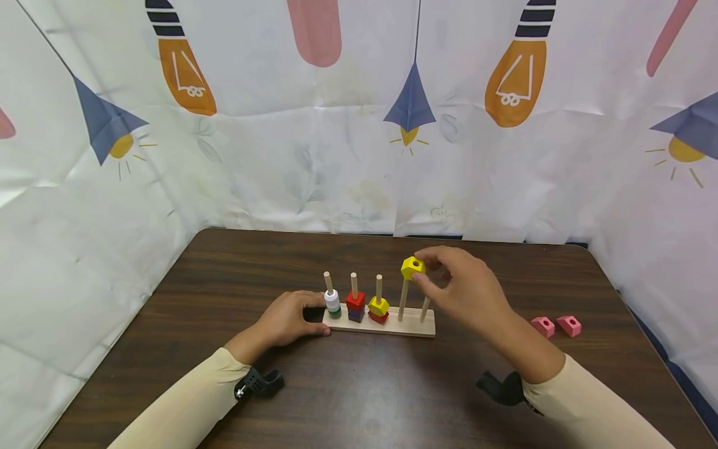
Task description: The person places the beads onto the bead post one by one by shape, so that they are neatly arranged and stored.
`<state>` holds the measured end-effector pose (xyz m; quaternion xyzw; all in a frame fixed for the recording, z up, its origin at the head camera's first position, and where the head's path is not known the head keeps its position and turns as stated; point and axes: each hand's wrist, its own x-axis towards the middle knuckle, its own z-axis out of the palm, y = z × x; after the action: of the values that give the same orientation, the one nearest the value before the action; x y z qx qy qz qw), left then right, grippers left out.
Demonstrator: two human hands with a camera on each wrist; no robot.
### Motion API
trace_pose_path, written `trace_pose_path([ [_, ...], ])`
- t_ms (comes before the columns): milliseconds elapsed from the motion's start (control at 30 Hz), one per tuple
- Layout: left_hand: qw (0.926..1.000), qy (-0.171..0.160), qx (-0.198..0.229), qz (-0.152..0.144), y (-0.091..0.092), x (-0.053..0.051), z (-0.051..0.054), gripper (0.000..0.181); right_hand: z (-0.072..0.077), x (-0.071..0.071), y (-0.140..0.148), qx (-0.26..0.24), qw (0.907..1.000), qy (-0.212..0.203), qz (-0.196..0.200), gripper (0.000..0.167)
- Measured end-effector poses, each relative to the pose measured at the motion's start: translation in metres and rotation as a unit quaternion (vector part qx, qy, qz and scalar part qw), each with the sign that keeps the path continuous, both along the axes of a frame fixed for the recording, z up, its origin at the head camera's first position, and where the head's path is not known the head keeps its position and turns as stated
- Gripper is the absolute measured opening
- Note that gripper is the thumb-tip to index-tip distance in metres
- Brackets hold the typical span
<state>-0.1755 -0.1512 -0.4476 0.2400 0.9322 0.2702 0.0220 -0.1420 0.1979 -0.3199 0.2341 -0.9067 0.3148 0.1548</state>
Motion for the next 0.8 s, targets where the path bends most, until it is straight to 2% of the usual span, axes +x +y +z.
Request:
trace_pose_path([
  [167, 1.0, 0.0, 0.001, 0.0, 0.0, 0.0, -0.001, 0.05, -0.002, -0.004, -0.005, 0.0, 0.9996, 0.024, 0.017, 0.033],
  [533, 0.9999, 0.005, 0.007, -0.005, 0.0, -0.001, -0.001, 0.05, -0.003, -0.007, -0.018, 0.001, 0.9992, 0.016, 0.038, 0.034],
  [800, 1.0, 0.002, 0.007, -0.004, -0.001, -0.001, -0.001, 0.05, -0.005, -0.006, -0.03, -0.001, 0.9994, 0.014, 0.032, 0.034],
])
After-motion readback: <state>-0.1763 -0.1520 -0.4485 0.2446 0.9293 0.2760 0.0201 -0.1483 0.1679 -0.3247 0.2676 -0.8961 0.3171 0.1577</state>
